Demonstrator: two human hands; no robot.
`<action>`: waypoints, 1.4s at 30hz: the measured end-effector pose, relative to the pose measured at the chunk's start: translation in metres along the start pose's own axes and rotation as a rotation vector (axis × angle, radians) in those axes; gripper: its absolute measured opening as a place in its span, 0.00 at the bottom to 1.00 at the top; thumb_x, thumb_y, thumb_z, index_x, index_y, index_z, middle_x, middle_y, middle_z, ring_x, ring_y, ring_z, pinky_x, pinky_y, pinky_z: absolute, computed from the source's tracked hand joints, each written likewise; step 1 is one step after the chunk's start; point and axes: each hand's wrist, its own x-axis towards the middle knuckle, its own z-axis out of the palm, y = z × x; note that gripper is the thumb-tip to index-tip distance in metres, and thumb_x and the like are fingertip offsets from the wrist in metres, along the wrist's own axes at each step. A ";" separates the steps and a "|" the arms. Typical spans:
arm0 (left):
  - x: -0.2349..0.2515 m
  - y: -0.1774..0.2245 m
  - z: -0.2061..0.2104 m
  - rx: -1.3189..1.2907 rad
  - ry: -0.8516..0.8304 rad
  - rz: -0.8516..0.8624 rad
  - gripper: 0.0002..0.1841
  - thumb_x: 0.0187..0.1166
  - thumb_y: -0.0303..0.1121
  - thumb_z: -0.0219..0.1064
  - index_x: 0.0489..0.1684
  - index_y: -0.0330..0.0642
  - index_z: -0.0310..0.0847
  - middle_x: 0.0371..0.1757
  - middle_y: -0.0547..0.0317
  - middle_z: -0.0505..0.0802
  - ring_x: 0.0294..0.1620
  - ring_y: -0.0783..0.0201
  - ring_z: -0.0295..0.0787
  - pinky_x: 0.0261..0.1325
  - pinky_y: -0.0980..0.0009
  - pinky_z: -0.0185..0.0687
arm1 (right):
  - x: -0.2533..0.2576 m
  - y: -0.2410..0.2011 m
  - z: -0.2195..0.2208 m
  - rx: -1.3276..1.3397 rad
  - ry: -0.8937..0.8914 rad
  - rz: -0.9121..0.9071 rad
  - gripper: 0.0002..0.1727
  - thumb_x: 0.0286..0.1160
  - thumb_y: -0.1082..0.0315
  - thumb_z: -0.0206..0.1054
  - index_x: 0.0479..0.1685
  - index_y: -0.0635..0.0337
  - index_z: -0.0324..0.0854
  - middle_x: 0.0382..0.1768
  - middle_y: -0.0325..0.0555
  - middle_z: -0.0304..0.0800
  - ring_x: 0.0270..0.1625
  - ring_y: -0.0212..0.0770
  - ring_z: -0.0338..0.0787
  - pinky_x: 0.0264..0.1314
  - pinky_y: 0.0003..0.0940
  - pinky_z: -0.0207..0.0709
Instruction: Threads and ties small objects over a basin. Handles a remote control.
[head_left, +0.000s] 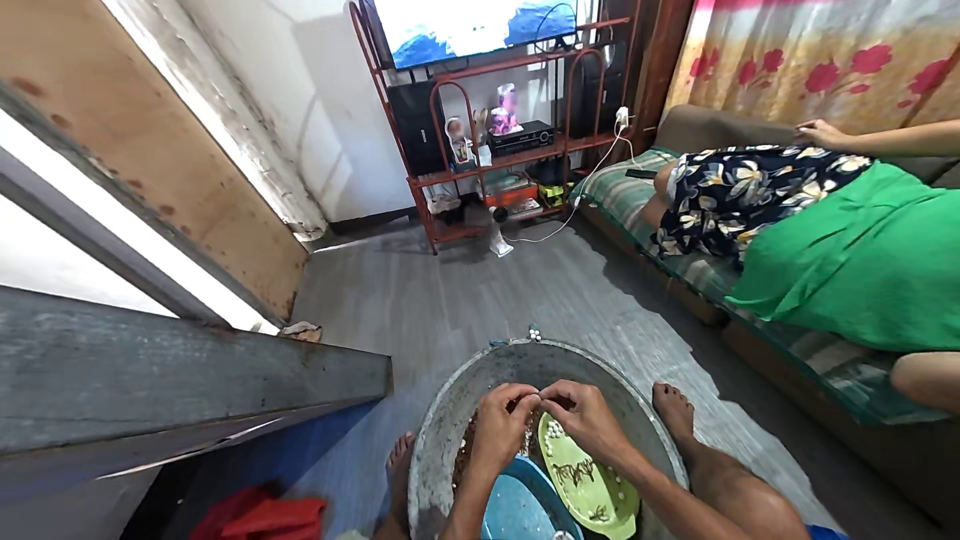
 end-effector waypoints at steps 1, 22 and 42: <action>-0.001 0.002 0.001 -0.039 -0.006 -0.013 0.07 0.82 0.37 0.72 0.46 0.50 0.95 0.44 0.64 0.95 0.35 0.69 0.94 0.41 0.69 0.95 | 0.000 0.000 0.000 -0.018 0.005 -0.010 0.08 0.77 0.60 0.72 0.45 0.48 0.94 0.42 0.30 0.96 0.42 0.23 0.92 0.51 0.25 0.89; 0.000 0.010 -0.014 -0.906 -0.204 -0.299 0.10 0.88 0.31 0.60 0.41 0.37 0.86 0.41 0.51 0.93 0.42 0.59 0.91 0.49 0.59 0.90 | 0.003 -0.010 -0.009 0.179 -0.016 -0.239 0.08 0.83 0.66 0.68 0.48 0.56 0.91 0.44 0.39 0.93 0.44 0.31 0.91 0.51 0.28 0.89; -0.009 0.022 0.009 -0.338 0.081 0.052 0.17 0.80 0.28 0.72 0.67 0.42 0.84 0.55 0.52 0.92 0.41 0.58 0.93 0.43 0.61 0.95 | 0.002 -0.009 0.000 0.537 0.060 0.105 0.09 0.84 0.67 0.67 0.52 0.62 0.88 0.39 0.46 0.92 0.38 0.38 0.89 0.46 0.35 0.87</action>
